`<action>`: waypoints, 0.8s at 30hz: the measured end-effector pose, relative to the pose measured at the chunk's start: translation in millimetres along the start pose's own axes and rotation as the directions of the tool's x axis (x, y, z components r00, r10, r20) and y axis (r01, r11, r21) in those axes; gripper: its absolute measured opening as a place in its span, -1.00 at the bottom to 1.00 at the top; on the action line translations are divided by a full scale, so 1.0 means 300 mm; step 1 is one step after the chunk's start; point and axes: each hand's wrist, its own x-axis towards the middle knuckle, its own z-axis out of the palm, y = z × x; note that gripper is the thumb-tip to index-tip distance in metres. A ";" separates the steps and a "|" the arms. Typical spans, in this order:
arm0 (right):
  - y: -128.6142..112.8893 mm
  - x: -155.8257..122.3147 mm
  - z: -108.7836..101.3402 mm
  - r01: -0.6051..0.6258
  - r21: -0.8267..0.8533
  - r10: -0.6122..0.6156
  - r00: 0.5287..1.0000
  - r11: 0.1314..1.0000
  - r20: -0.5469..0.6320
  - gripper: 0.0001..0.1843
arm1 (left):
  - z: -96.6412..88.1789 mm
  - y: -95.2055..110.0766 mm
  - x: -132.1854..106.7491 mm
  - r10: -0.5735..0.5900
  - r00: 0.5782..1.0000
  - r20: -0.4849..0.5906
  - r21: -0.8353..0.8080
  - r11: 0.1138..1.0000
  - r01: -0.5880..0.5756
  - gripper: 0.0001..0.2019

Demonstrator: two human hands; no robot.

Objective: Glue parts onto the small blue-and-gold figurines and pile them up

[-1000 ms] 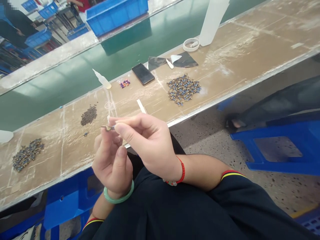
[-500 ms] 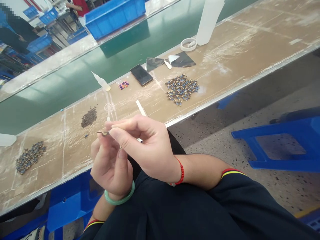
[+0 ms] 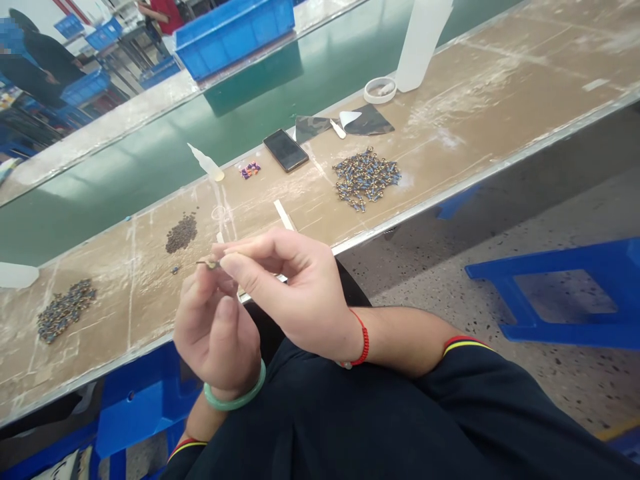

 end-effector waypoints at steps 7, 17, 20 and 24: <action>-0.002 0.003 0.002 0.063 -0.138 -0.059 0.998 0.988 0.034 -0.87 | 0.012 -0.005 0.011 -0.091 0.988 -0.127 -0.080 0.993 0.081 -0.74; -0.002 0.032 -0.044 0.062 -0.317 0.051 0.941 0.946 0.336 -0.69 | -0.001 -0.020 0.027 -0.036 0.987 -0.158 -0.012 0.999 0.035 -0.80; -0.017 0.034 -0.047 -0.142 -0.232 0.231 0.876 0.962 0.423 -0.63 | -0.012 -0.014 0.030 -0.115 0.985 -0.126 -0.091 0.990 0.104 -0.83; -0.024 0.028 -0.041 -0.290 -0.130 0.317 0.839 0.948 0.443 -0.61 | -0.019 0.006 0.034 -0.299 0.951 -0.082 -0.256 0.928 0.270 -0.91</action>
